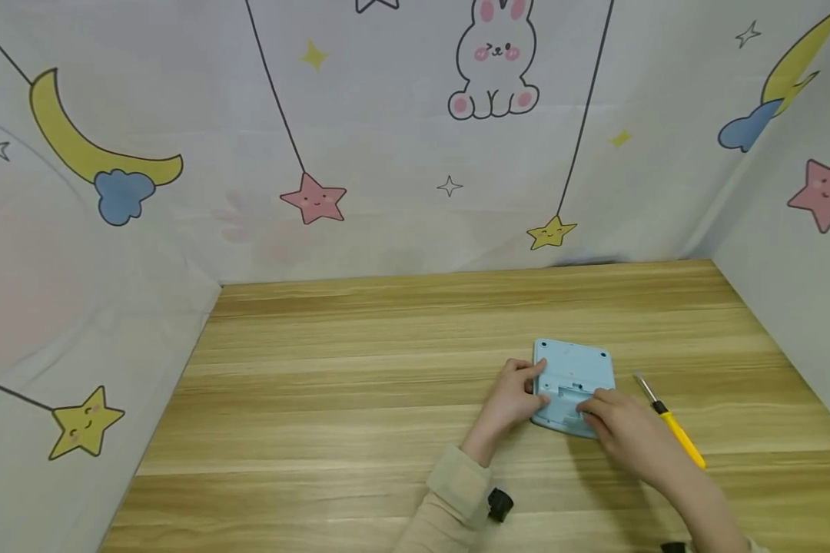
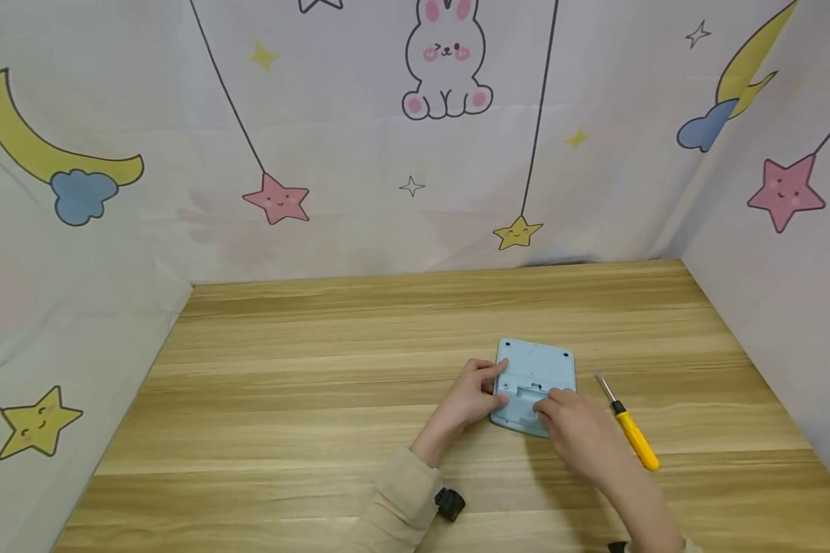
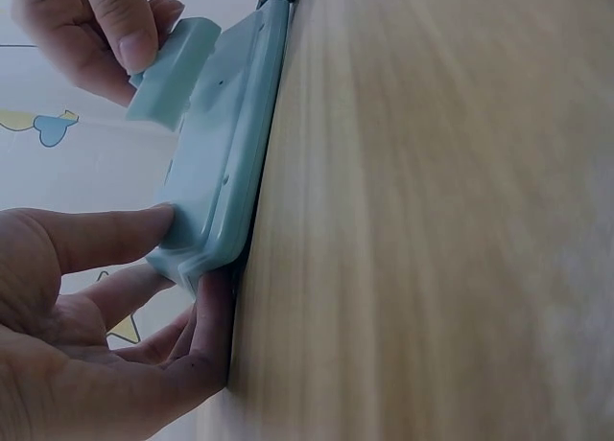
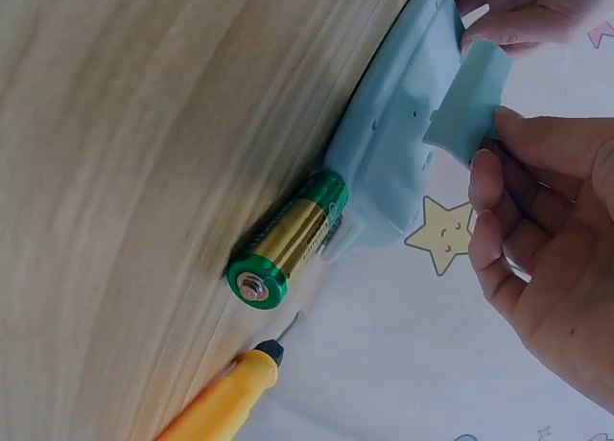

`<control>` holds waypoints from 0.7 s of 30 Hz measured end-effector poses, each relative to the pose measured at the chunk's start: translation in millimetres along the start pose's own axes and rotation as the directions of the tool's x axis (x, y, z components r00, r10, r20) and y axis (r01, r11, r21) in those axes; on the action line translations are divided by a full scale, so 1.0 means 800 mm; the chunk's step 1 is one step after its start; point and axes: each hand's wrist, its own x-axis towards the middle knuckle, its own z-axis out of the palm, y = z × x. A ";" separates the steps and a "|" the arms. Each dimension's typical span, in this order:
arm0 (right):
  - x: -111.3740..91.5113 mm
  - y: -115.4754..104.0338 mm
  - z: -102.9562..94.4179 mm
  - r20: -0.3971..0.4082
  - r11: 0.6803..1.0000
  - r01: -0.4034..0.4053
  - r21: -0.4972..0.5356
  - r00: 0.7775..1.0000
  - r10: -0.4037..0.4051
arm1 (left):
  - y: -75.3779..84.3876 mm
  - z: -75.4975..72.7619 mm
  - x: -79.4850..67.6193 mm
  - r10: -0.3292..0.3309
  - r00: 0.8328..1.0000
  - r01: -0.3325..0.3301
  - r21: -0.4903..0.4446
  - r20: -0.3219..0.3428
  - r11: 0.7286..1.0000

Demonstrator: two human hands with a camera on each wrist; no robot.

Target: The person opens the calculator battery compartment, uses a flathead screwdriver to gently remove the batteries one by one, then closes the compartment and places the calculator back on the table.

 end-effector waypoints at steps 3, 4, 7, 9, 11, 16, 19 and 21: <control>0.002 0.003 0.000 -0.051 1.000 0.026 -0.006 0.998 -0.026 | 0.000 0.000 0.000 0.005 1.000 -0.005 -0.005 0.000 1.000; 0.003 0.004 0.000 -0.073 0.999 0.039 -0.008 0.997 -0.039 | 0.000 0.000 0.000 0.007 1.000 -0.007 -0.003 0.000 1.000; 0.007 0.007 0.000 -0.123 0.997 0.076 -0.014 0.989 -0.077 | 0.000 0.001 0.001 0.004 1.000 -0.004 -0.005 0.001 1.000; 0.009 0.009 0.000 -0.137 0.996 0.092 -0.017 0.986 -0.093 | 0.000 0.000 0.001 0.000 1.000 0.000 -0.006 0.001 1.000; 0.011 0.010 0.000 -0.138 0.996 0.091 -0.019 0.986 -0.093 | 0.000 0.000 0.001 -0.003 1.000 0.003 -0.006 0.002 1.000; 0.015 0.011 -0.003 -0.111 0.998 0.055 -0.018 0.992 -0.057 | 0.001 0.000 0.000 0.000 1.000 0.000 0.015 0.004 1.000; 0.017 0.011 -0.004 -0.099 0.999 0.029 -0.013 0.995 -0.031 | 0.001 -0.001 -0.001 0.009 1.000 -0.009 0.022 0.004 1.000; 0.019 0.011 -0.005 -0.091 1.000 0.017 -0.008 0.996 -0.017 | 0.001 -0.001 -0.001 0.010 1.000 -0.010 0.022 0.004 1.000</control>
